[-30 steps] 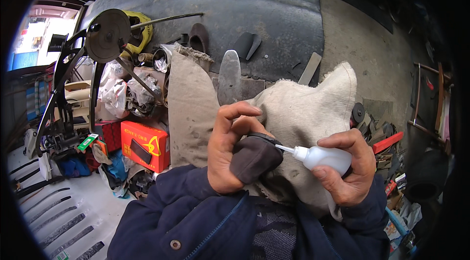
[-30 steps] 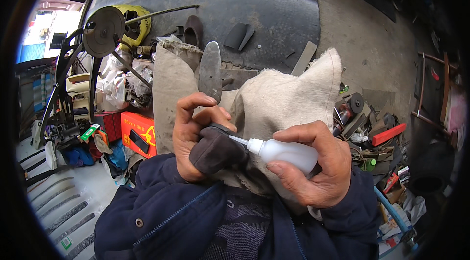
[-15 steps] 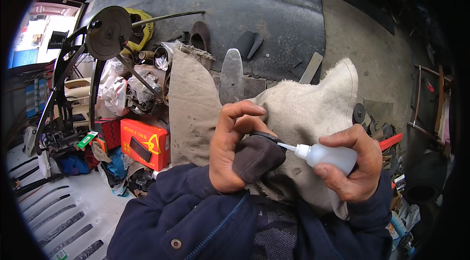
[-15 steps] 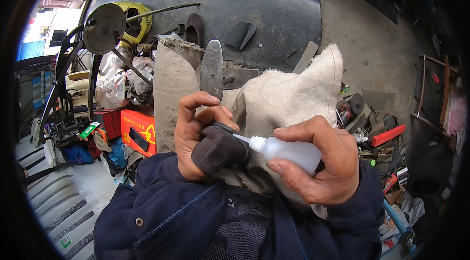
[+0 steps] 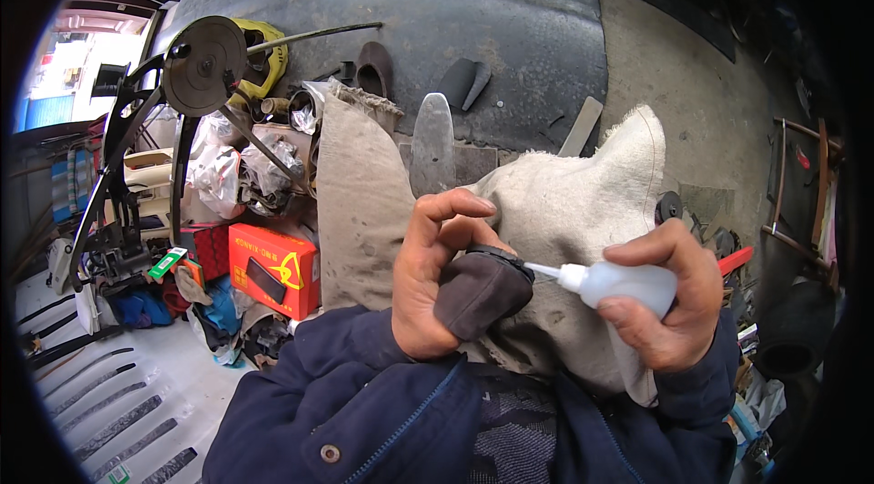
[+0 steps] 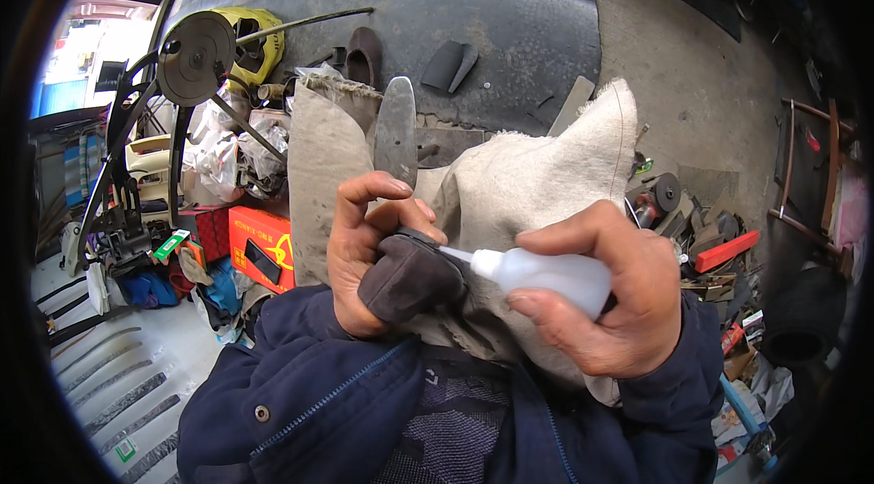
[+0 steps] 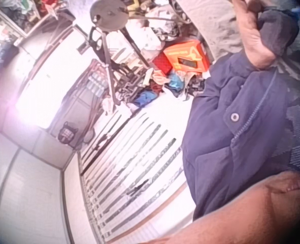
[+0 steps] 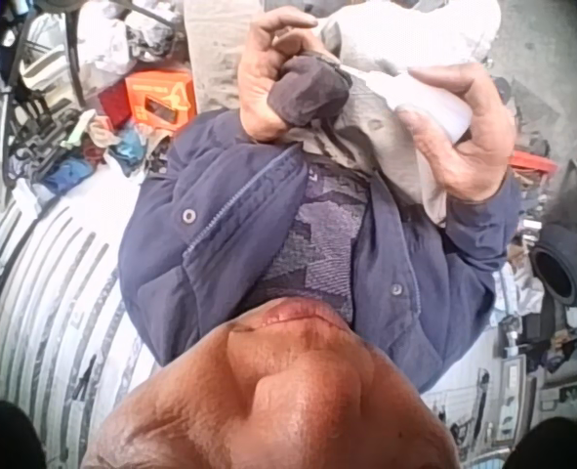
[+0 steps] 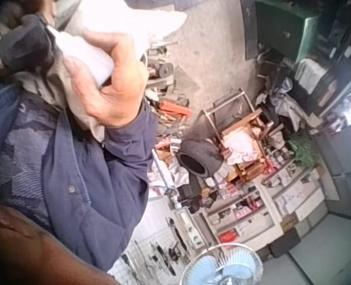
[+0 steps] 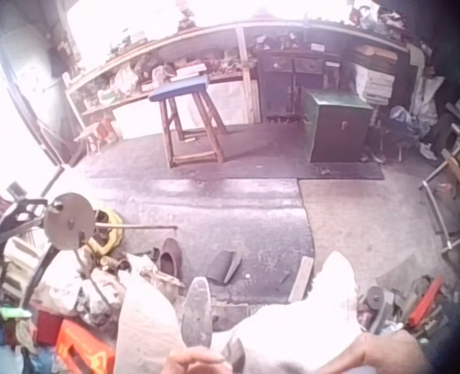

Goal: The person scrapes the edge of a shoe sole with a metal file, then applies glue from a small bottle to the sole edge and presses the sole to the shoe upper. The person handles a single shoe throughout the clip.

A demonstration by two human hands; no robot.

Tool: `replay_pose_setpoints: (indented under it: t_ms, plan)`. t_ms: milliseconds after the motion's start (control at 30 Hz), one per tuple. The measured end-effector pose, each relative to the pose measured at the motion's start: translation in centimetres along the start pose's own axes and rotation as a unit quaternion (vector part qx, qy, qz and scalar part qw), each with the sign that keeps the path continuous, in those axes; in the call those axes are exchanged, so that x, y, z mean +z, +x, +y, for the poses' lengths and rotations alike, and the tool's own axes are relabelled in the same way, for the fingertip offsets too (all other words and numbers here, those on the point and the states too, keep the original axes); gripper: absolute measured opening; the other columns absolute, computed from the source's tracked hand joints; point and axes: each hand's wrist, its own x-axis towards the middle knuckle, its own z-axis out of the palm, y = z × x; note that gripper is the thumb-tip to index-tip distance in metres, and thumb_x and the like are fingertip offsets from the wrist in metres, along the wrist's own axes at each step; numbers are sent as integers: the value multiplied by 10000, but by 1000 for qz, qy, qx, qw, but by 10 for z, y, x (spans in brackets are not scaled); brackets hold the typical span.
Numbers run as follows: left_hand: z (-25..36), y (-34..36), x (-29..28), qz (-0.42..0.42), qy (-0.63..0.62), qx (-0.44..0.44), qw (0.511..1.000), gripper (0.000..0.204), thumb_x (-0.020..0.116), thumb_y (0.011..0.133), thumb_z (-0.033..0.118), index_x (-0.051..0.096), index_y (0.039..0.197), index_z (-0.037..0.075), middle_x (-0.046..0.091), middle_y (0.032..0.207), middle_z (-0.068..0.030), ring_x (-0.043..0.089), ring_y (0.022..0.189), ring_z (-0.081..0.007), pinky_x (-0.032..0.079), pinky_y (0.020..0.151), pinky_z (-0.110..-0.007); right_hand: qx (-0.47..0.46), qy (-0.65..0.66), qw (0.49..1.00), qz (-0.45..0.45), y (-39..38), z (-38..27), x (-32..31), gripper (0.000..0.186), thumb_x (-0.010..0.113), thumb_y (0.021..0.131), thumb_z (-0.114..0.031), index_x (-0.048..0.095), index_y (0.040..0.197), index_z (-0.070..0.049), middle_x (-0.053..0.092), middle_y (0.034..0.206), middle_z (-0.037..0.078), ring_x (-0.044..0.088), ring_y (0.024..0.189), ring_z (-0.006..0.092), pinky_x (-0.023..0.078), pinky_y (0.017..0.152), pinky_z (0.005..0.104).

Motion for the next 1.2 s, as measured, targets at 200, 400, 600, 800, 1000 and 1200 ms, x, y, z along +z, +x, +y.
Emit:
replay_pose_setpoints:
  t_ms: [200,400,600,800,1000,1200]
  plan:
    - [7,-1,0,-8,8,-19,1000,648,798,813,28,452,1361,34,637,975,-77,632,909,-113,502,857,-253,84,198,959,187,-23,17,-20,588,769,800,-94,515,1306,62,682,988,141,704,776,176,555,643,241]
    - [15,-7,-2,-37,102,-38,993,521,758,849,67,538,1316,3,643,1036,-59,600,974,-108,467,902,-248,-87,55,973,207,-36,4,-76,365,633,889,-89,420,1180,-42,612,944,127,589,721,141,496,600,226]
    - [15,-8,2,-69,112,-51,990,452,779,839,88,558,1224,6,633,1093,-54,600,1011,-99,460,914,-245,33,133,964,226,-35,6,28,183,622,859,29,608,1037,-11,652,970,137,571,767,123,469,679,228]
    - [15,-10,2,-44,88,-38,994,435,801,822,119,546,1160,16,632,1076,-58,608,999,-99,471,895,-248,15,186,977,107,-17,29,84,535,933,689,-234,698,1115,-11,628,974,79,573,796,144,461,697,268]
    - [10,-5,5,-59,127,-25,990,394,785,818,101,554,1127,19,634,1062,-59,611,993,-103,475,878,-247,-37,111,987,109,-14,37,82,477,916,718,-180,692,1110,-27,604,900,78,574,780,179,466,669,288]
    - [4,0,10,-23,116,-53,992,335,780,789,55,562,1042,36,630,978,-45,597,935,-89,471,828,-242,-77,65,986,131,-9,44,81,462,907,719,-151,682,1102,-26,579,860,84,540,716,181,451,632,287]
